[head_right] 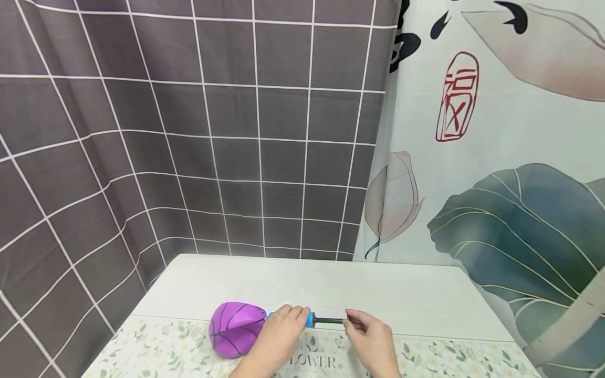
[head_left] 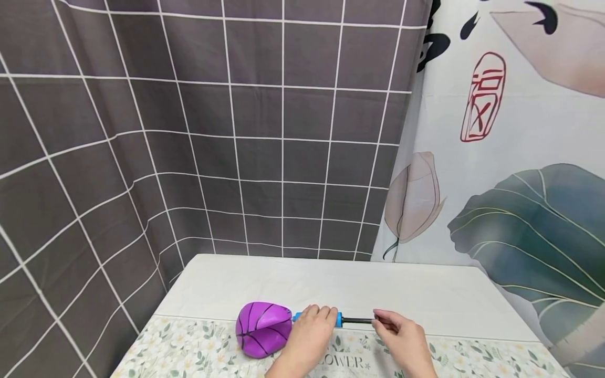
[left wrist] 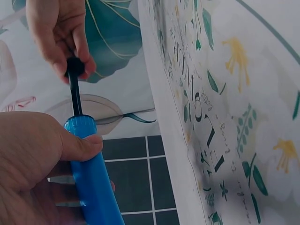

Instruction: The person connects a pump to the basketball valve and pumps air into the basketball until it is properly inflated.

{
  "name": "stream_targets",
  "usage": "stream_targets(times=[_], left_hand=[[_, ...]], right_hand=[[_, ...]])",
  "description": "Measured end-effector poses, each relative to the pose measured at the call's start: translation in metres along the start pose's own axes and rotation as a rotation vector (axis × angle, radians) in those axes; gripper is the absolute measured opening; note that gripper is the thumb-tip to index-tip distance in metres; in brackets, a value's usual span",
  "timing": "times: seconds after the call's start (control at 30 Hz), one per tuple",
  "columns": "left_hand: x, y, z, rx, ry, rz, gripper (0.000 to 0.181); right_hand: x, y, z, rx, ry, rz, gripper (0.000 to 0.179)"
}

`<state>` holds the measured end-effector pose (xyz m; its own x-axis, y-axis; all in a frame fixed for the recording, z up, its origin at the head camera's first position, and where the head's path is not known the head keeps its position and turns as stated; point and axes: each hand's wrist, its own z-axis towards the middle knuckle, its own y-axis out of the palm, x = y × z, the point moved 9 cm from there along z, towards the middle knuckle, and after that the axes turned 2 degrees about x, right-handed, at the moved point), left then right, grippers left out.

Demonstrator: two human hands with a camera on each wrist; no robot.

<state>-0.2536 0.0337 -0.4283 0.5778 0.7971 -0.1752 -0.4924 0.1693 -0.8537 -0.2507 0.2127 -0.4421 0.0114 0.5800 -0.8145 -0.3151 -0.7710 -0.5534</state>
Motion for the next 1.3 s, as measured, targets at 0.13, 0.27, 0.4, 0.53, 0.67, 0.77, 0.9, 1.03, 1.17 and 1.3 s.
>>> stream_targets(times=[0.13,0.27,0.4,0.53,0.67,0.77,0.9,1.03,1.17,1.3], left_hand=[[0.002,0.000,0.000,-0.009,0.010,0.007,0.048],[0.006,-0.001,0.002,-0.022,0.034,0.015,0.050],[0.006,-0.001,0.003,-0.029,0.034,0.000,0.050],[0.002,0.002,0.001,-0.014,0.012,-0.064,0.050],[-0.001,0.004,-0.001,0.017,0.003,-0.114,0.047],[-0.003,0.004,-0.003,0.028,-0.008,-0.122,0.044],[-0.005,0.004,-0.004,0.033,-0.015,-0.124,0.042],[-0.005,0.002,-0.003,0.043,-0.007,-0.126,0.041],[-0.005,0.001,-0.002,0.050,-0.008,-0.131,0.042],[-0.005,0.002,-0.002,0.047,-0.010,-0.114,0.041]], right_hand=[[-0.014,0.019,-0.003,0.000,-0.070,0.028,0.023],[-0.022,0.034,-0.005,-0.033,-0.097,0.048,0.023],[-0.023,0.039,-0.005,-0.051,-0.099,0.052,0.023],[-0.019,0.036,-0.004,-0.055,-0.077,0.059,0.024],[-0.010,0.028,-0.004,-0.051,-0.045,0.061,0.026],[-0.001,0.016,-0.002,-0.027,-0.016,0.041,0.026],[0.012,-0.005,0.000,0.003,0.022,0.001,0.028],[0.022,-0.022,0.003,-0.006,0.063,-0.011,0.031],[0.028,-0.031,0.004,-0.008,0.091,-0.024,0.033],[0.031,-0.032,0.003,0.006,0.102,-0.017,0.033]])
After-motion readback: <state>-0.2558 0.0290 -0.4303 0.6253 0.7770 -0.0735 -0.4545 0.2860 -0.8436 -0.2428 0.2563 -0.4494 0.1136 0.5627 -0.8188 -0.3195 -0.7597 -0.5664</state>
